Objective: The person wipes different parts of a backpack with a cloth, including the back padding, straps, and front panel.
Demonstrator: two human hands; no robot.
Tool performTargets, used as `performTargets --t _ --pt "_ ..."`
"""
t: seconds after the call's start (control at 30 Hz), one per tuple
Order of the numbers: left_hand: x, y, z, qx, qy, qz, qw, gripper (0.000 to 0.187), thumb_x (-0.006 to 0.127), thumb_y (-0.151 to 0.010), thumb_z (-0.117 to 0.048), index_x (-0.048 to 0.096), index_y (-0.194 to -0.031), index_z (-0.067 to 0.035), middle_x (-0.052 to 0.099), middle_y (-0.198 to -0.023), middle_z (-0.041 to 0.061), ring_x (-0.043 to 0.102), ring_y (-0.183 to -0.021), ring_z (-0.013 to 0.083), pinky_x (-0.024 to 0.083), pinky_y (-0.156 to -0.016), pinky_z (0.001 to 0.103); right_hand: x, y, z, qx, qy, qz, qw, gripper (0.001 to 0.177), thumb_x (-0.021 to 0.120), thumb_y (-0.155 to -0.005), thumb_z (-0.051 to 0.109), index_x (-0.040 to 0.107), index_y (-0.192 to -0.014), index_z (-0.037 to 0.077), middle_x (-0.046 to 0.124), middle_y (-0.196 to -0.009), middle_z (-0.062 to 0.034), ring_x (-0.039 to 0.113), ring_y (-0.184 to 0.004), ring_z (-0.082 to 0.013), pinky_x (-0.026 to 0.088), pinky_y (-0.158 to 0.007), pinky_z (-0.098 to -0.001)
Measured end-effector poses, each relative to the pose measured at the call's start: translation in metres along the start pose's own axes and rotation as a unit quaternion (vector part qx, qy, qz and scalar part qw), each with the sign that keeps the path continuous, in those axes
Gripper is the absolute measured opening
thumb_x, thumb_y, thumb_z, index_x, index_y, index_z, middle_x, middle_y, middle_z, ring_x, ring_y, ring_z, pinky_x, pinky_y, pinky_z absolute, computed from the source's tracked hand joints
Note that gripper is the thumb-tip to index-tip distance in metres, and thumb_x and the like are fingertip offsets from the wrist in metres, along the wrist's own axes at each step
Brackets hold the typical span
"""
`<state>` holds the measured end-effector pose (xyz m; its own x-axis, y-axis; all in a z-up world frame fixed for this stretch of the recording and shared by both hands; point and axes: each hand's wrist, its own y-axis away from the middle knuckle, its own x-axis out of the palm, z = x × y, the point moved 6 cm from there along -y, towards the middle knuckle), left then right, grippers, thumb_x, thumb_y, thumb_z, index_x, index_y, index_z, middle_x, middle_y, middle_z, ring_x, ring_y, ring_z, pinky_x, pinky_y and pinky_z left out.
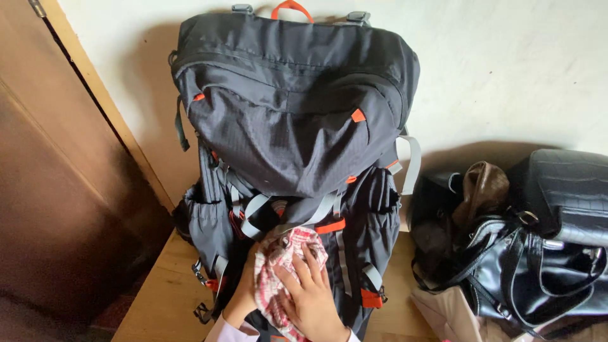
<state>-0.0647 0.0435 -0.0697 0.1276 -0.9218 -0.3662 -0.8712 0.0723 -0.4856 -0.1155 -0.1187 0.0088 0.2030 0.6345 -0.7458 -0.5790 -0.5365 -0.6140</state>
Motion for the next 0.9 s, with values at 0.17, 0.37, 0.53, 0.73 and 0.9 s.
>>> performTargets --t 0.17,0.37,0.53,0.73,0.9 --pt "-0.023 -0.023 -0.09 0.054 0.034 0.031 0.998 0.089 0.041 -0.066 0.015 0.043 -0.153 -0.002 0.045 -0.159 0.015 0.038 -0.151 0.0249 0.022 -0.128 0.037 -0.044 -0.014 -0.038 0.121 0.187 -0.087 0.971 0.033 0.063 -0.083 0.028 0.067 -0.114 0.016 0.057 -0.137 -0.016 0.049 -0.127 -0.0424 0.04 -0.11 -0.0512" --pt "-0.034 -0.012 -0.073 0.043 0.028 -0.011 0.999 0.086 0.04 -0.073 0.018 0.042 -0.155 -0.008 0.041 -0.163 0.014 0.035 -0.153 0.025 0.02 -0.128 0.038 -0.033 0.008 -0.042 0.141 0.226 -0.04 0.963 0.03 0.061 -0.09 0.022 0.07 -0.118 0.019 0.063 -0.131 -0.01 0.056 -0.119 -0.0357 0.056 -0.077 -0.0468" --pt "-0.036 -0.018 -0.119 0.114 0.049 0.005 0.992 0.078 0.034 -0.076 0.019 0.061 -0.142 -0.01 0.042 -0.16 0.017 0.038 -0.152 0.0307 0.026 -0.127 0.043 -0.043 0.049 -0.008 0.075 0.22 -0.064 0.971 0.025 0.062 -0.076 0.036 0.067 -0.095 0.02 0.065 -0.099 -0.0056 0.058 -0.104 -0.0342 0.047 -0.066 -0.0464" --pt "-0.038 -0.014 -0.123 0.108 0.039 -0.039 0.993 0.081 0.038 -0.071 0.019 0.053 -0.147 -0.005 0.048 -0.158 0.016 0.042 -0.15 0.0297 0.03 -0.126 0.041 -0.046 0.065 -0.014 0.039 0.096 0.028 0.994 0.032 0.067 -0.061 0.039 0.071 -0.09 0.025 0.069 -0.096 0.0 0.058 -0.095 -0.0287 0.047 -0.064 -0.0455" --pt "-0.035 -0.005 -0.112 0.115 -0.081 -0.064 0.988 0.083 0.038 -0.071 0.015 0.049 -0.149 -0.009 0.039 -0.164 0.015 0.037 -0.152 0.034 0.029 -0.122 0.048 -0.004 0.07 -0.019 -0.011 0.073 -0.001 0.997 0.053 0.074 -0.08 0.04 0.067 -0.13 0.022 0.06 -0.126 -0.0079 0.052 -0.128 -0.0353 0.047 -0.075 -0.0474"
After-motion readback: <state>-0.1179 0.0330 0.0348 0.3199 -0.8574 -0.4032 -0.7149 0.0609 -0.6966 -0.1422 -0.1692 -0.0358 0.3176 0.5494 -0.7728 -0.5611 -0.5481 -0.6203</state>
